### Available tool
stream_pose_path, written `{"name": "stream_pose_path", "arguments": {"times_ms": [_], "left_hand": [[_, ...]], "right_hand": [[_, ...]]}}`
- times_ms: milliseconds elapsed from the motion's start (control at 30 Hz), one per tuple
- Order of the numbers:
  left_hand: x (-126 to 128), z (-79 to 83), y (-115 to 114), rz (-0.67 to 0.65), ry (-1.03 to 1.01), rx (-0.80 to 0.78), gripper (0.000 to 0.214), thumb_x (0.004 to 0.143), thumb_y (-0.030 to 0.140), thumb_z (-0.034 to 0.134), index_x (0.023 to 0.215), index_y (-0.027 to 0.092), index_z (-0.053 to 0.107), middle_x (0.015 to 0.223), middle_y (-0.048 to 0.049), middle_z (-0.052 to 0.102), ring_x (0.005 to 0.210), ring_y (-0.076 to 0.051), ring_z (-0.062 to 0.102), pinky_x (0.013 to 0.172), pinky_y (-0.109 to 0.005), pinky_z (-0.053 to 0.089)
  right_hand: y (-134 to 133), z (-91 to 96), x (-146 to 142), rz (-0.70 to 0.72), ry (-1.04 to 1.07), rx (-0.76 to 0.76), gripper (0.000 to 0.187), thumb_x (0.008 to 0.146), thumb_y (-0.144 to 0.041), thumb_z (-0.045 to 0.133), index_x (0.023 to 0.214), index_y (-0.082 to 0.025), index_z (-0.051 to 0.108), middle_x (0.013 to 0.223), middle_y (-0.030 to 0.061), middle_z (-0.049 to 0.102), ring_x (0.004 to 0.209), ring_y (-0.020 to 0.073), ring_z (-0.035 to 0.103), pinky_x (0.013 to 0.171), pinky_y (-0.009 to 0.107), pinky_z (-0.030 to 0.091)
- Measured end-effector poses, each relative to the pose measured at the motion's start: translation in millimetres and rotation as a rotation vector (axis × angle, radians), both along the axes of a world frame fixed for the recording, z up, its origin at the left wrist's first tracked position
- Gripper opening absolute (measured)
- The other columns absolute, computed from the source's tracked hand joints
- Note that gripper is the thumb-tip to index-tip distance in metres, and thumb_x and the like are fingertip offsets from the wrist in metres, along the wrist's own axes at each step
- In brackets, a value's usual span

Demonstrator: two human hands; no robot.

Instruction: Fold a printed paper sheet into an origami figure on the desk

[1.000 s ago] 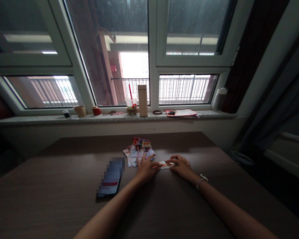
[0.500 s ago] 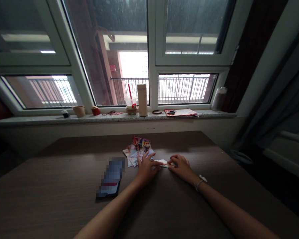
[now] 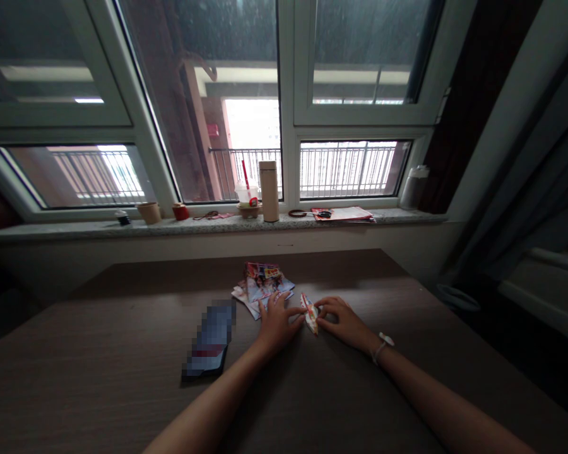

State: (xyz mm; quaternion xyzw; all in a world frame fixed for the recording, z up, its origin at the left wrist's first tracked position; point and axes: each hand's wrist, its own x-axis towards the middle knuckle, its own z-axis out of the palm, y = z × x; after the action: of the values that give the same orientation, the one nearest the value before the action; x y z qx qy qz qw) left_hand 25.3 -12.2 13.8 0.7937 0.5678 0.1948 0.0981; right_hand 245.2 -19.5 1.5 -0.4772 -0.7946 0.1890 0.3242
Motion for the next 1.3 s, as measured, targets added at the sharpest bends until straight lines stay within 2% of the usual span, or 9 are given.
{"name": "stream_pose_path", "arguments": {"times_ms": [100,233,367,500,700,833,1000,1167,1300], "left_hand": [[0,-0.6,0,0.002,0.002,0.005,0.025,0.089,0.042,0.066,0.112,0.045,0.074,0.153,-0.0026,0.046,0.146,-0.037,0.028,0.115,-0.072,0.006],[-1,-3.3,2,-0.006,-0.001,0.016,0.028,0.085,0.041,0.070,0.113,0.045,0.073,0.151,-0.0046,0.047,0.145,-0.037,0.029,0.114,-0.073,0.007],[-2,-3.7,3,-0.011,-0.022,0.024,0.026,0.084,0.038,0.072,0.109,0.041,0.075,0.150,-0.0045,0.048,0.144,-0.037,0.031,0.114,-0.073,0.008],[0,-1.6,2,-0.007,-0.031,0.024,0.021,0.084,0.040,0.071,0.105,0.040,0.077,0.149,-0.0048,0.049,0.145,-0.038,0.030,0.114,-0.073,0.008],[1,1.4,-2,0.025,-0.036,0.020,0.021,0.085,0.047,0.068,0.103,0.041,0.077,0.148,-0.0062,0.050,0.144,-0.037,0.031,0.114,-0.072,0.006],[0,3.1,-2,-0.002,-0.007,-0.013,0.023,0.087,0.044,0.067,0.108,0.044,0.075,0.151,-0.0041,0.047,0.145,-0.037,0.029,0.114,-0.073,0.004],[-1,3.9,2,0.002,0.000,-0.042,0.022,0.088,0.040,0.066,0.108,0.045,0.075,0.152,-0.0023,0.046,0.146,-0.035,0.027,0.115,-0.072,0.005],[0,5.5,1,0.014,-0.024,-0.021,0.019,0.088,0.033,0.067,0.101,0.041,0.078,0.149,-0.0027,0.050,0.145,-0.035,0.029,0.115,-0.071,0.007],[0,5.9,-1,0.021,-0.036,-0.020,0.016,0.089,0.038,0.066,0.099,0.042,0.078,0.149,-0.0029,0.049,0.145,-0.035,0.029,0.115,-0.071,0.006]], "right_hand": [[1,-0.4,0,0.034,0.016,0.014,0.011,0.087,-0.031,0.064,0.082,-0.025,0.072,0.117,0.0032,0.070,0.117,0.0238,0.054,0.109,0.044,0.036],[1,-1.2,0,0.022,0.013,0.023,0.016,0.088,-0.029,0.063,0.101,-0.027,0.074,0.112,0.0045,0.069,0.118,0.0241,0.052,0.108,0.044,0.039],[-1,-2.2,-3,0.055,-0.055,0.066,0.022,0.088,-0.027,0.064,0.108,-0.030,0.074,0.118,0.0046,0.067,0.119,0.0237,0.051,0.109,0.044,0.039],[0,-5.6,-3,0.079,-0.064,0.077,0.025,0.090,-0.026,0.063,0.113,-0.031,0.071,0.126,0.0029,0.066,0.130,0.0239,0.044,0.114,0.046,0.035],[2,-8.1,-2,0.076,-0.076,0.100,0.020,0.092,-0.029,0.061,0.108,-0.030,0.073,0.119,0.0036,0.068,0.127,0.0238,0.046,0.114,0.046,0.034],[-2,-2.4,-3,0.090,-0.074,0.121,0.021,0.093,-0.028,0.059,0.109,-0.030,0.073,0.117,0.0041,0.067,0.123,0.0236,0.048,0.112,0.046,0.037],[-7,4.8,-5,0.110,-0.092,0.145,0.028,0.093,-0.020,0.056,0.114,-0.031,0.070,0.126,0.0026,0.065,0.126,0.0232,0.046,0.113,0.046,0.036],[-7,6.0,-6,0.092,-0.120,0.135,0.026,0.091,-0.018,0.057,0.110,-0.029,0.072,0.116,0.0023,0.069,0.128,0.0243,0.045,0.114,0.047,0.034],[-7,5.9,-6,0.077,-0.121,0.145,0.024,0.089,-0.019,0.060,0.107,-0.029,0.073,0.111,0.0041,0.069,0.126,0.0254,0.046,0.114,0.049,0.034]]}}
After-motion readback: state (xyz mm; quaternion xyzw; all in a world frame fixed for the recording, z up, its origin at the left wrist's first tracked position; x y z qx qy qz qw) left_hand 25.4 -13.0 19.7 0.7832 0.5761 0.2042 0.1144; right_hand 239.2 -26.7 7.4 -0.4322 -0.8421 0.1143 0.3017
